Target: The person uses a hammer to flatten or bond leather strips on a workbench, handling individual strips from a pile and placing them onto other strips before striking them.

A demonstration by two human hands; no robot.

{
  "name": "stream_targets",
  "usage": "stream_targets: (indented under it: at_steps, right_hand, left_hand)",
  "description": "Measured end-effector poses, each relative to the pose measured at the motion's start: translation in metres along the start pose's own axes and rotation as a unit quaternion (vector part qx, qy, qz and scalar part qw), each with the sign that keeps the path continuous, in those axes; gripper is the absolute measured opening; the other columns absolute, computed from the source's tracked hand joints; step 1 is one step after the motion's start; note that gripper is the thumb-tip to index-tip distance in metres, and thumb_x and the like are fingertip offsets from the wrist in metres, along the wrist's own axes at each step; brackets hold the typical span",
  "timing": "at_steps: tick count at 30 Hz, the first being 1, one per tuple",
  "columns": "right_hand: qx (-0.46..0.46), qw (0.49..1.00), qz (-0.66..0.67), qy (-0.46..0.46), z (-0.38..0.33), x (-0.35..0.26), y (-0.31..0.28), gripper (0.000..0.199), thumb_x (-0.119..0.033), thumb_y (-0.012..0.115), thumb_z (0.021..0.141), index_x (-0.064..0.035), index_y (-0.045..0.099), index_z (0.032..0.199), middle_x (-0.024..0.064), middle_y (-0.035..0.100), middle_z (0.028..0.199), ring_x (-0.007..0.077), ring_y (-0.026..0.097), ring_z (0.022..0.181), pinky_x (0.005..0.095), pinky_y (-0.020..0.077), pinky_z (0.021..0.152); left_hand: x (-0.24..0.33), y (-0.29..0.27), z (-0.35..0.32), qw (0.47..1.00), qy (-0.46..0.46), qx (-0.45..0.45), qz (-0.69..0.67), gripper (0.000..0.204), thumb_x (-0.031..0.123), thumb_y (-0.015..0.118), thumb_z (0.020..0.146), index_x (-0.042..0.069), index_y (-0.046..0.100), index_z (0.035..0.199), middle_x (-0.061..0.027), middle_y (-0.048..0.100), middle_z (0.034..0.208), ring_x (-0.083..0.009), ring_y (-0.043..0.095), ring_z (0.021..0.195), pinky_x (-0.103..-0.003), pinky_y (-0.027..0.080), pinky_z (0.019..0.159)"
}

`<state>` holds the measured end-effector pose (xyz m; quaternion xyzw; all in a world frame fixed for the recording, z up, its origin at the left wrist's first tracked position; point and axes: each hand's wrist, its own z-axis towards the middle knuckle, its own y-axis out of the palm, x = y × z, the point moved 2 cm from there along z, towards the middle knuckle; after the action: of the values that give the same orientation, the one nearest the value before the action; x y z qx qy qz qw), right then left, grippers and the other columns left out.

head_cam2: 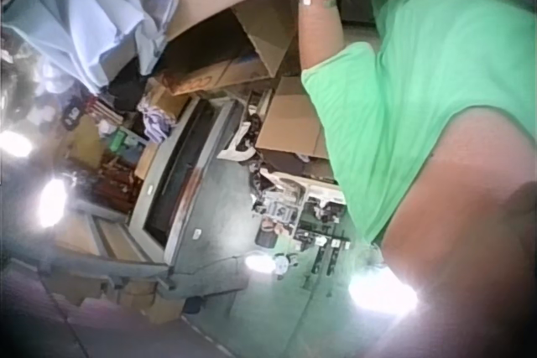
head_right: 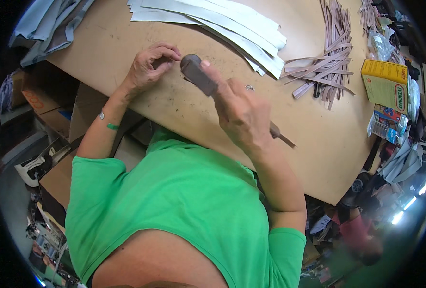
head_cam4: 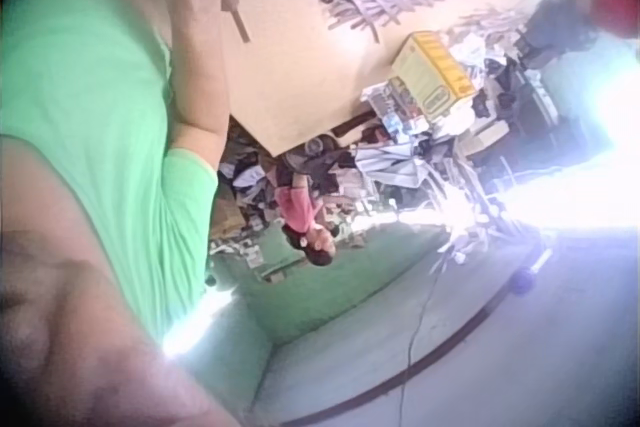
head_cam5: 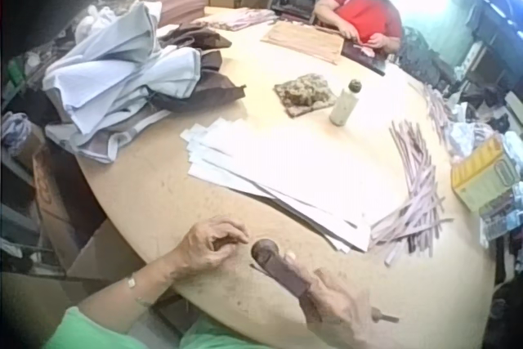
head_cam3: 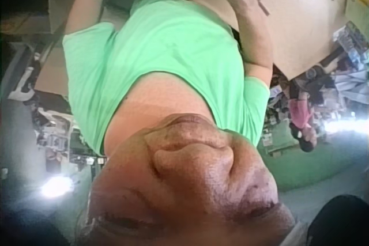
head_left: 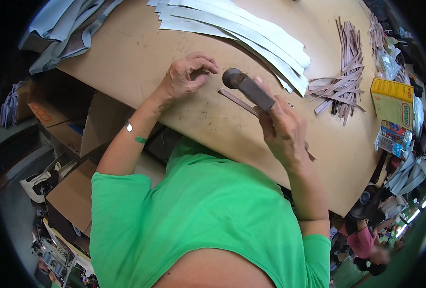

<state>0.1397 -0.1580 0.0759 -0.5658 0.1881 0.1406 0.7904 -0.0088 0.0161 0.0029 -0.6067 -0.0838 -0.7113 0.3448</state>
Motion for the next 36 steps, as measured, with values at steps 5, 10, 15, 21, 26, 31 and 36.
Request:
stream_targets:
  at_steps: [5, 10, 15, 21, 26, 31, 36]
  right_hand:
    - [-0.121, 0.99, -0.047, 0.061, -0.004, -0.004, 0.016, 0.066, -0.007, 0.058, 0.077, -0.0315, 0.04, 0.136, 0.0069, 0.055, 0.074, 0.0243, 0.058, 0.059, 0.0379, 0.0461, 0.05]
    - [-0.126, 0.981, 0.069, 0.132, -0.006, 0.02, 0.013, 0.058, -0.013, 0.06, 0.08, -0.0233, 0.042, 0.134, 0.0108, 0.063, 0.091, 0.0297, 0.062, 0.075, 0.0409, 0.0492, 0.062]
    - [0.028, 0.915, 0.192, 0.353, -0.075, 0.098, -0.031, 0.05, -0.017, 0.061, 0.083, -0.0046, 0.047, 0.13, 0.0129, 0.065, 0.095, 0.0233, 0.062, 0.075, 0.0361, 0.0491, 0.065]
    - [0.163, 0.778, 0.316, 0.517, -0.195, 0.125, -0.103, 0.053, -0.011, 0.057, 0.085, -0.0039, 0.042, 0.135, -0.0008, 0.05, 0.069, 0.0059, 0.046, 0.051, 0.0221, 0.0403, 0.044]
    - [0.223, 0.73, 0.325, 0.558, -0.24, 0.115, -0.115, 0.053, -0.009, 0.054, 0.087, -0.0043, 0.039, 0.137, -0.0025, 0.047, 0.064, 0.0067, 0.046, 0.05, 0.0221, 0.0403, 0.046]
    - [0.247, 0.732, 0.356, 0.527, -0.251, 0.117, -0.107, 0.053, -0.01, 0.055, 0.087, -0.0032, 0.038, 0.137, -0.0025, 0.048, 0.065, 0.0064, 0.047, 0.051, 0.0216, 0.0403, 0.046]
    - [0.241, 0.737, 0.363, 0.517, -0.244, 0.117, -0.1, 0.053, -0.008, 0.055, 0.086, -0.0026, 0.039, 0.137, -0.0018, 0.048, 0.067, 0.0065, 0.046, 0.051, 0.021, 0.0399, 0.046]
  left_hand:
    - [-0.014, -0.002, 0.0, 0.994, 0.023, 0.102, -0.014, 0.019, -0.009, 0.056, 0.074, 0.002, 0.059, 0.089, -0.006, 0.058, 0.092, -0.0134, 0.057, 0.076, -0.023, 0.047, 0.067]
    - [-0.004, 0.02, -0.008, 0.977, 0.02, 0.209, 0.034, 0.015, 0.0, 0.056, 0.079, 0.004, 0.053, 0.094, -0.0073, 0.056, 0.087, -0.017, 0.054, 0.078, -0.028, 0.045, 0.07]
    - [0.07, 0.13, 0.007, 0.919, 0.189, -0.144, 0.316, 0.026, 0.013, 0.07, 0.074, 0.007, 0.057, 0.096, -0.0116, 0.057, 0.095, -0.0293, 0.056, 0.088, -0.038, 0.046, 0.075]
    - [0.087, 0.145, 0.037, 0.877, -0.126, -0.463, 0.037, 0.019, 0.004, 0.062, 0.083, 0.009, 0.059, 0.101, -0.0044, 0.058, 0.082, -0.0119, 0.056, 0.069, -0.025, 0.045, 0.061]
    - [0.148, 0.157, 0.116, 0.948, 0.097, -0.303, 0.01, 0.019, 0.0, 0.061, 0.083, 0.007, 0.064, 0.1, -0.0048, 0.063, 0.077, -0.0108, 0.056, 0.066, -0.027, 0.046, 0.061]
    - [0.131, 0.153, 0.203, 0.938, 0.234, -0.12, 0.228, 0.028, 0.021, 0.065, 0.082, 0.016, 0.063, 0.109, -0.0124, 0.057, 0.12, -0.0308, 0.059, 0.098, -0.039, 0.048, 0.082]
    - [0.05, 0.105, 0.176, 0.872, 0.04, -0.205, 0.443, 0.022, 0.019, 0.059, 0.084, 0.006, 0.064, 0.101, -0.0121, 0.06, 0.104, -0.0309, 0.056, 0.097, -0.039, 0.045, 0.087]
